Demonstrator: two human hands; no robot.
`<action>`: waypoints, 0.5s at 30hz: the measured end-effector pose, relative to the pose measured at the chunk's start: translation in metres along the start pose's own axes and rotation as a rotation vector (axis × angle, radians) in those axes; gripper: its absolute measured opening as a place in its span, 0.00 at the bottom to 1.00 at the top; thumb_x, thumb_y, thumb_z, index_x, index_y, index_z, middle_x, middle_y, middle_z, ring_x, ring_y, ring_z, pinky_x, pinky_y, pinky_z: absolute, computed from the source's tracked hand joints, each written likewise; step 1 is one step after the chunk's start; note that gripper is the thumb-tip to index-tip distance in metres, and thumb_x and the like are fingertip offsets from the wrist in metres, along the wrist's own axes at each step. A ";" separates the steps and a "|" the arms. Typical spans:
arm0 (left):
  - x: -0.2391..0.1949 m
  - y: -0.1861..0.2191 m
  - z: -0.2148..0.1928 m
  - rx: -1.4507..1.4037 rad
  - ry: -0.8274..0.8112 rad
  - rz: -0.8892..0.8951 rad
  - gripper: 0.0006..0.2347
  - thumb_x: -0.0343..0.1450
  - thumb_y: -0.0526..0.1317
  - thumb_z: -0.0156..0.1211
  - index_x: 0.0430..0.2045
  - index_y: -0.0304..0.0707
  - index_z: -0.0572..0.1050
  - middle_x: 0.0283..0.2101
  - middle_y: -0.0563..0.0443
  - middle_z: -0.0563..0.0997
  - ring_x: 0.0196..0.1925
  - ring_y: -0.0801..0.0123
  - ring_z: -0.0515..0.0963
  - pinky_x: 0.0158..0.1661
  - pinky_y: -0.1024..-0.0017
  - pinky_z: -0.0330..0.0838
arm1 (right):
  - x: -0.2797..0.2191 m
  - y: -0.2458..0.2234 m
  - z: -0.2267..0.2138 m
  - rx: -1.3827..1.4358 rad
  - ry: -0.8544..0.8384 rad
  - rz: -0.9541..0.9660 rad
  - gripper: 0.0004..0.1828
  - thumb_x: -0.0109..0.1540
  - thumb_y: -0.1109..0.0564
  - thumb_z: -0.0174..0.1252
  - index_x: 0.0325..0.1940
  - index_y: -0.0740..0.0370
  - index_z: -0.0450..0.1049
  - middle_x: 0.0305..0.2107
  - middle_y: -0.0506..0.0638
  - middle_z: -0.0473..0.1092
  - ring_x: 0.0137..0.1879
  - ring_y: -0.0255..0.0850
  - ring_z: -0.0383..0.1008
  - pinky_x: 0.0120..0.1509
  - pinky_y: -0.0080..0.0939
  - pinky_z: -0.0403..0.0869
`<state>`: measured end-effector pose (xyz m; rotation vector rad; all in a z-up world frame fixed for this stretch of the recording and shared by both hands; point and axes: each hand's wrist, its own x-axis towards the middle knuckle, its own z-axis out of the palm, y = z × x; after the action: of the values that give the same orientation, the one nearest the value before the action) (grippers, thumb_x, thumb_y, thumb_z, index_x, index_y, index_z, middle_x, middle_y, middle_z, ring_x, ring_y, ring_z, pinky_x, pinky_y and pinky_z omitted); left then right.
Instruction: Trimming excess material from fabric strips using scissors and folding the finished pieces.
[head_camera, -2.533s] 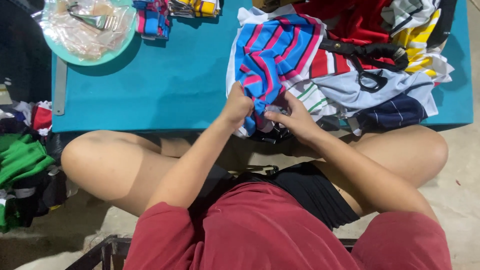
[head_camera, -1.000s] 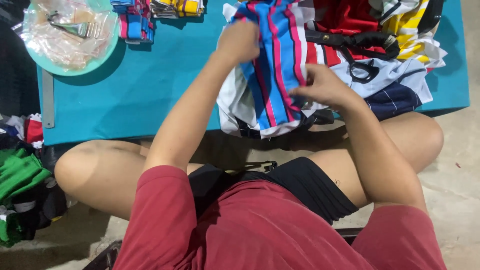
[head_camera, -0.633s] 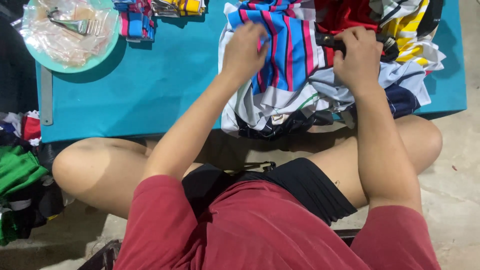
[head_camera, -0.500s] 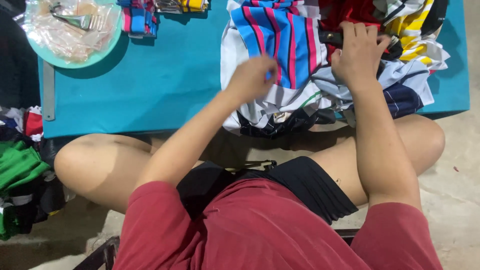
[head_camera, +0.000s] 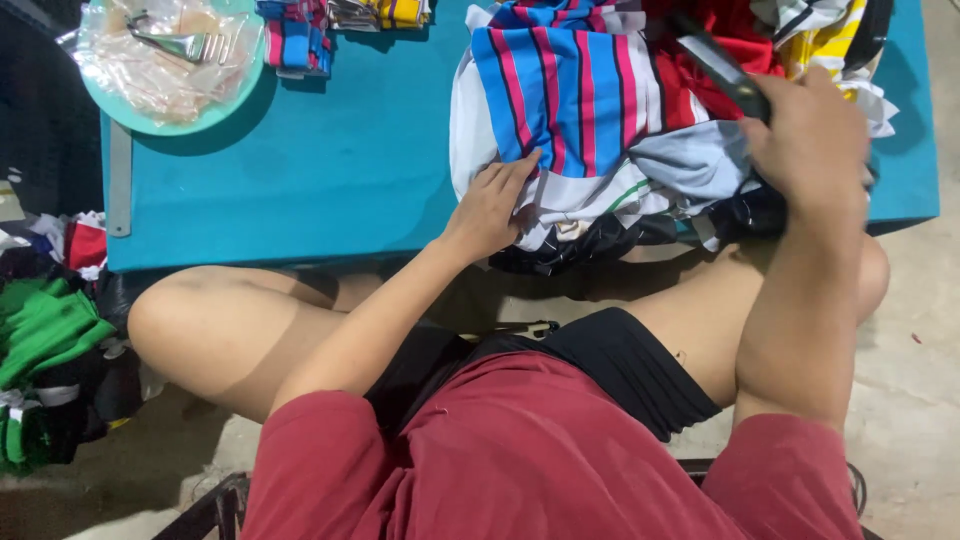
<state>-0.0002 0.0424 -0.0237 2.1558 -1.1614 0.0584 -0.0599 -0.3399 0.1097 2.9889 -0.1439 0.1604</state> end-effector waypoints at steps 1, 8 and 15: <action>0.001 0.001 0.000 0.015 0.006 -0.004 0.31 0.74 0.37 0.65 0.72 0.35 0.55 0.62 0.40 0.76 0.61 0.47 0.74 0.63 0.51 0.67 | -0.010 0.005 -0.008 0.053 -0.061 0.056 0.22 0.71 0.47 0.63 0.65 0.59 0.80 0.44 0.66 0.72 0.46 0.66 0.74 0.40 0.63 0.74; 0.015 0.033 -0.019 -0.062 0.162 -0.007 0.21 0.76 0.47 0.62 0.59 0.32 0.72 0.57 0.40 0.78 0.60 0.50 0.74 0.62 0.54 0.67 | -0.069 -0.027 -0.052 0.446 0.158 0.078 0.25 0.72 0.63 0.67 0.72 0.77 0.76 0.53 0.71 0.72 0.56 0.61 0.70 0.55 0.55 0.68; 0.003 0.122 -0.069 -0.815 -0.253 -0.426 0.17 0.71 0.57 0.62 0.34 0.41 0.79 0.30 0.47 0.84 0.39 0.55 0.86 0.44 0.62 0.78 | -0.049 -0.171 -0.024 1.228 0.059 0.162 0.23 0.73 0.56 0.55 0.69 0.54 0.55 0.42 0.64 0.70 0.50 0.60 0.76 0.53 0.54 0.75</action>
<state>-0.0721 0.0353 0.0964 1.6313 -0.6474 -0.7616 -0.0934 -0.1636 0.1044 4.1757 -0.4025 0.5125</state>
